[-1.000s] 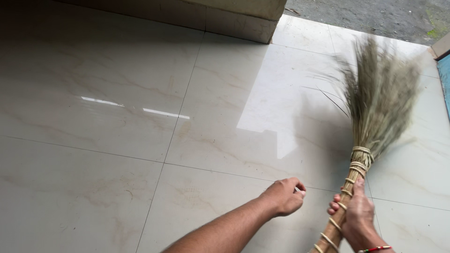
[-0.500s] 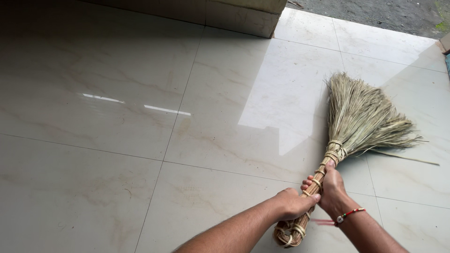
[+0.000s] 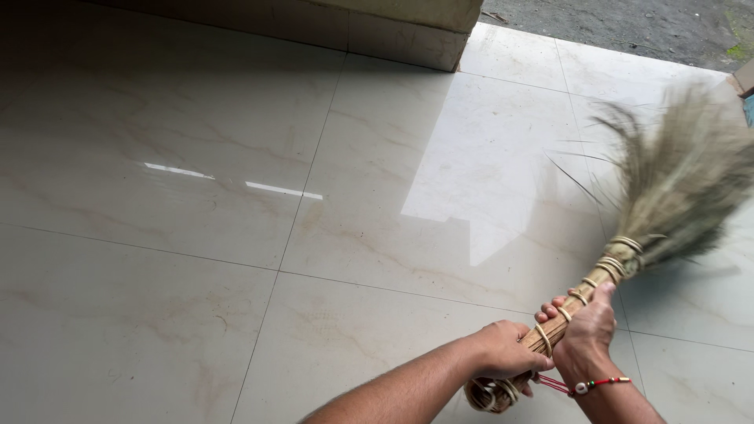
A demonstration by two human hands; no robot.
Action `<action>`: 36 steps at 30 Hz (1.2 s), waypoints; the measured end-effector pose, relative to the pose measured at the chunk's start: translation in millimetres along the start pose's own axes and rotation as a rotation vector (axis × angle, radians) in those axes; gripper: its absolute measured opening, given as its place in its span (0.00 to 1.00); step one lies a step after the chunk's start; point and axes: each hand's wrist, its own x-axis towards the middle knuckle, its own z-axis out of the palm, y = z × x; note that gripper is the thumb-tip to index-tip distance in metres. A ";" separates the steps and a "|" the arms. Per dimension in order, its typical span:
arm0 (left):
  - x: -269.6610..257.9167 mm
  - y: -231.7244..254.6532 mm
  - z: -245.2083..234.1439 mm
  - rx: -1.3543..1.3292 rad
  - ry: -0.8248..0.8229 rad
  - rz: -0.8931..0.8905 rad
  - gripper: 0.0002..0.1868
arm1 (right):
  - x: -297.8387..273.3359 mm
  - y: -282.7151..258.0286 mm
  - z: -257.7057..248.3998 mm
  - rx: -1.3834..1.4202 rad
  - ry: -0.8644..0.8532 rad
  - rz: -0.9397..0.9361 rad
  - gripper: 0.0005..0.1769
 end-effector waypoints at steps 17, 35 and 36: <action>13.4 4.0 -21.3 0.398 0.138 -0.193 0.25 | 45.4 14.0 1.5 -0.337 -0.065 0.260 0.21; -33.1 43.6 16.4 0.252 0.252 -0.063 0.25 | 30.5 -18.9 9.5 -0.431 -0.207 0.132 0.07; -32.4 46.3 19.3 0.255 0.252 -0.062 0.25 | 29.7 -21.2 5.7 -0.411 -0.179 0.106 0.07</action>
